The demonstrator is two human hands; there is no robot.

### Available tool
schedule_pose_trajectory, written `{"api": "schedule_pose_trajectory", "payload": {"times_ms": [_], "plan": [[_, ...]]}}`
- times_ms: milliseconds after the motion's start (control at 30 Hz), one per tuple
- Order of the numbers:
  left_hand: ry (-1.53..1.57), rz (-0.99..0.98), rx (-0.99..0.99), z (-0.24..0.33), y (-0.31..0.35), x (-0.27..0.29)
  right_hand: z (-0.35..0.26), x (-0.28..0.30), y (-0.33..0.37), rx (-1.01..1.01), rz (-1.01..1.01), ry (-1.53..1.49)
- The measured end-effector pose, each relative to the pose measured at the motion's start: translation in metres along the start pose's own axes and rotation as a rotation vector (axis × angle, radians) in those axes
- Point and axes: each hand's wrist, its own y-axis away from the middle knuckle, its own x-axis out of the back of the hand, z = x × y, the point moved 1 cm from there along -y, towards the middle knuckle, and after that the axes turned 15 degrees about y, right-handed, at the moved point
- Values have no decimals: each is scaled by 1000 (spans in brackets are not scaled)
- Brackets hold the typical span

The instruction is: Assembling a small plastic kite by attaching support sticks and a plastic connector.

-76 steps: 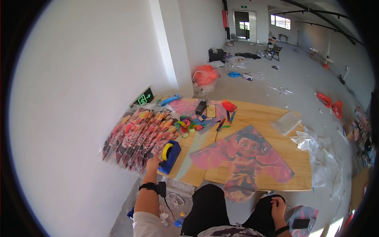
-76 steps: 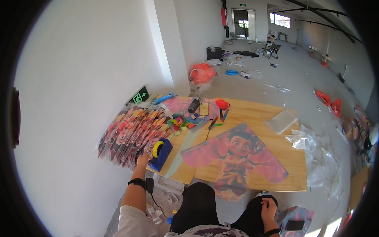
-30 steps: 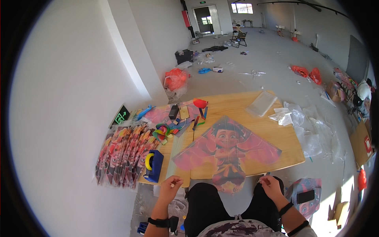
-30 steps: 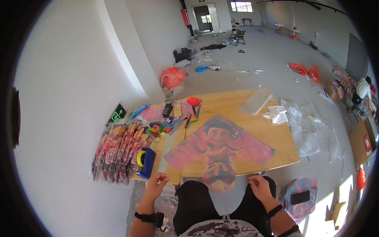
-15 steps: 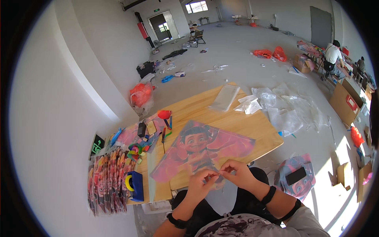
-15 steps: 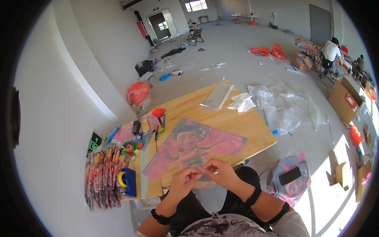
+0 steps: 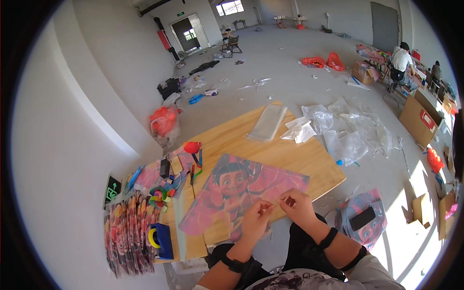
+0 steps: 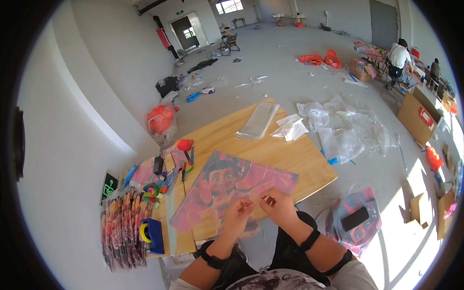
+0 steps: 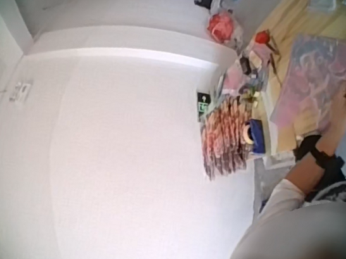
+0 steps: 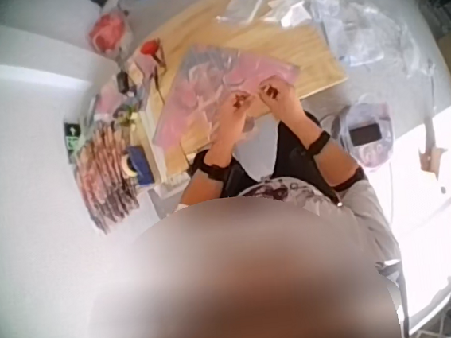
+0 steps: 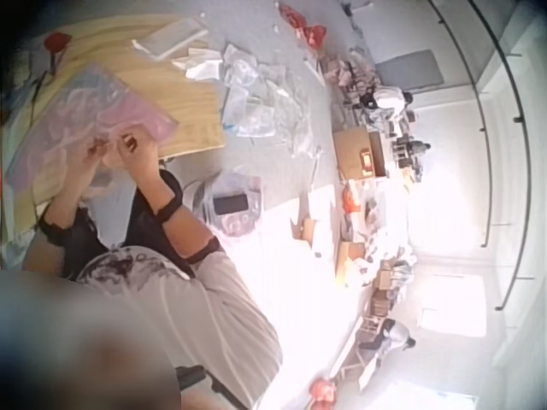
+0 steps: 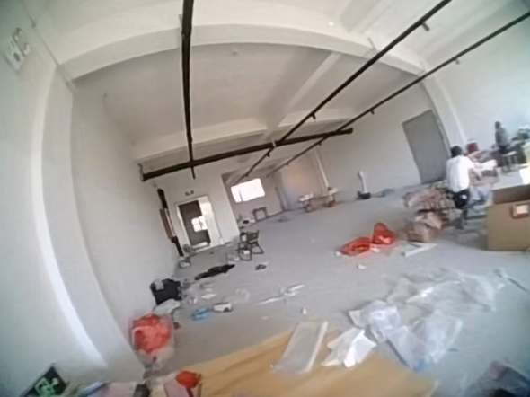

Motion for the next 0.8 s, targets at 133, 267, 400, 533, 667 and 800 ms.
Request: {"api": "schedule_pose_trajectory", "payload": {"times_ms": [133, 267, 400, 533, 667, 800], "plan": [[20, 92, 198, -2, -27, -12, 23, -18, -28, -85, 2, -15], [25, 90, -59, -38, -70, -9, 52, -44, -59, -187, 39, -61], [65, 74, 140, -78, -114, 2, 81, -62, -93, -143, 17, 13], [-93, 75, 139, -110, -149, 9, 128, -94, -119, -173, -9, 63], [-103, 154, 145, -148, -177, 16, 157, -125, -141, -160, -38, 172], [-391, 152, 73, -169, -199, 20, 179, -144, -162, -191, -109, 298]]}}
